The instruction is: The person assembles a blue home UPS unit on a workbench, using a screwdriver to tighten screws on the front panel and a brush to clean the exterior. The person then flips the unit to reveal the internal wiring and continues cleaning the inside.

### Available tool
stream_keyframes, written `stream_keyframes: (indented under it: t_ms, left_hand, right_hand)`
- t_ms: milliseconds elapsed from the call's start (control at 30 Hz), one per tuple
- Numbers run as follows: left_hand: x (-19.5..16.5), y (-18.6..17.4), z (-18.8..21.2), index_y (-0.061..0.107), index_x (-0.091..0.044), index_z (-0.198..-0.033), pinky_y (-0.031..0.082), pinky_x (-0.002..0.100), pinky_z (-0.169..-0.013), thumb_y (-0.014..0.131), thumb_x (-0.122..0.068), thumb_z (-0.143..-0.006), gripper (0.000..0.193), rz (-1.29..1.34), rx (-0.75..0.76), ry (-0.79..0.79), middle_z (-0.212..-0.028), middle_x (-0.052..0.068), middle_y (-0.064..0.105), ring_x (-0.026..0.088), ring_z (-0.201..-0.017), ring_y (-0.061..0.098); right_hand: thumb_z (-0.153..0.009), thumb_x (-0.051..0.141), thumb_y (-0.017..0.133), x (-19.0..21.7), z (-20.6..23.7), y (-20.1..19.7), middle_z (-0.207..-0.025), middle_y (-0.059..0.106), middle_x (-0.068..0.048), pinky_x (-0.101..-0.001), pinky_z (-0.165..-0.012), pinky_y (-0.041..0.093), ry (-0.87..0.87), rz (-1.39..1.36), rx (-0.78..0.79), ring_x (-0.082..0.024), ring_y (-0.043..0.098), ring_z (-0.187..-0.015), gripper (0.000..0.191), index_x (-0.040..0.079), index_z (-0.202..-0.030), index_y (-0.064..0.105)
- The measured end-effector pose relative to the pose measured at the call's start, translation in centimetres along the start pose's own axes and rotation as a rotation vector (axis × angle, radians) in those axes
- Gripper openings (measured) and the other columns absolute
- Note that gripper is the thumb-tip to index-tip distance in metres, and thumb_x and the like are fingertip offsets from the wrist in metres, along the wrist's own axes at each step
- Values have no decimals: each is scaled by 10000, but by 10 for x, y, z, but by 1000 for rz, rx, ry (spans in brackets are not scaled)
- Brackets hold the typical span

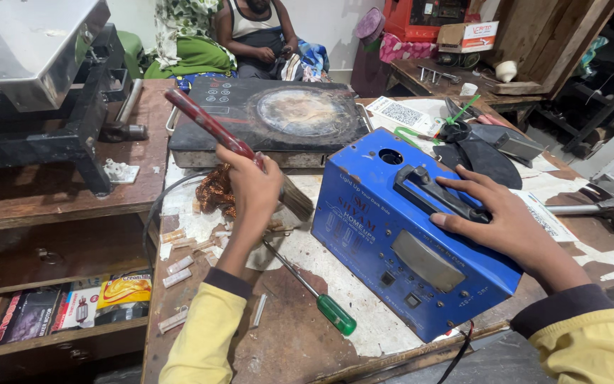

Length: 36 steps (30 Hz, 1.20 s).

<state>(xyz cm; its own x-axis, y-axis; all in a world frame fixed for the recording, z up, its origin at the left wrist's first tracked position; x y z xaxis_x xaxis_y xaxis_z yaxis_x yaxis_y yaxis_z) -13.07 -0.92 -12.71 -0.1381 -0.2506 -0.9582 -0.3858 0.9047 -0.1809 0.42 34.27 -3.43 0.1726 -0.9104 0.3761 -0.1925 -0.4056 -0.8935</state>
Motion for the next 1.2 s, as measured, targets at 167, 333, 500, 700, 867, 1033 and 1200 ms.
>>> stream_keyframes:
  t_ms: [167, 333, 500, 700, 867, 1033, 1200]
  left_hand:
    - [9, -23, -15, 311, 32, -1272, 621, 421, -755, 724, -163, -860, 615, -214, 88, -67, -985, 212, 667, 325, -858, 734]
    - [39, -23, -23, 387, 70, -1214, 559, 483, -869, 787, -239, -838, 630, -451, 95, 27, -1026, 292, 685, 443, -950, 704]
    - [27, -7, 0, 409, 61, -1349, 554, 523, -840, 773, -335, -884, 711, -743, 90, 98, -1013, 261, 716, 439, -969, 705]
    - [-30, 8, 40, 501, 63, -1269, 492, 504, -834, 745, -384, -846, 663, -1034, -172, 354, -1119, 263, 613, 400, -1034, 597]
    - [-108, -3, 91, 536, 42, -1351, 484, 525, -897, 653, -327, -1049, 490, -489, -229, 798, -1120, 246, 626, 389, -1042, 607]
    - [-147, 11, 201, 472, 80, -1437, 486, 499, -972, 667, -418, -1067, 651, -271, 19, 1216, -1126, 234, 597, 364, -1065, 586]
    - [-123, 41, 219, 460, 47, -1434, 428, 510, -996, 723, -561, -1003, 790, -248, 251, 1238, -1281, 248, 541, 395, -1209, 535]
  right_hand:
    - [-730, 625, 692, -2, 5, -2, -1587, 458, -137, -458, -1123, 368, 8, -9, -18, -342, 464, -1417, 768, 196, -1365, 660]
    - [-699, 681, 688, -2, 12, 0, -1474, 536, -173, -445, -1050, 439, 106, -11, -89, -351, 562, -1294, 834, 170, -1358, 668]
    - [-654, 734, 695, -2, 11, -2, -1301, 647, -166, -431, -968, 484, 219, 62, -80, -336, 640, -1158, 914, 176, -1376, 657]
    - [-628, 727, 714, 4, 12, -6, -1164, 733, -149, -413, -912, 511, 192, 35, -111, -314, 701, -1050, 895, 151, -1313, 704]
    - [-591, 703, 723, 1, 10, -7, -1044, 767, -170, -415, -869, 550, 318, -3, -61, -318, 753, -928, 904, 194, -1338, 707]
    - [-649, 699, 725, -8, 7, -2, -1074, 758, -176, -415, -860, 541, 113, -11, -179, -326, 737, -968, 844, 169, -1305, 716]
    - [-714, 699, 722, -25, 10, 12, -1034, 742, -209, -462, -837, 540, 132, 103, -217, -394, 716, -962, 781, 203, -1316, 723]
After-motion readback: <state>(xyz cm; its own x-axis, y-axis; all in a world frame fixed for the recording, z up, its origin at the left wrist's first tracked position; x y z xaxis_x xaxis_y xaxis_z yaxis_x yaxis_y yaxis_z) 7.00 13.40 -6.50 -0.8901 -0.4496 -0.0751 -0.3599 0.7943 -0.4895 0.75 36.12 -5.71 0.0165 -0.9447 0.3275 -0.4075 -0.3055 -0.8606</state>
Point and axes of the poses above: each hand's wrist, its own z-axis away from the middle knuckle, its own y-axis out of the palm, x = y × z, the point moved 3 cm from there along -z, towards the middle knuckle
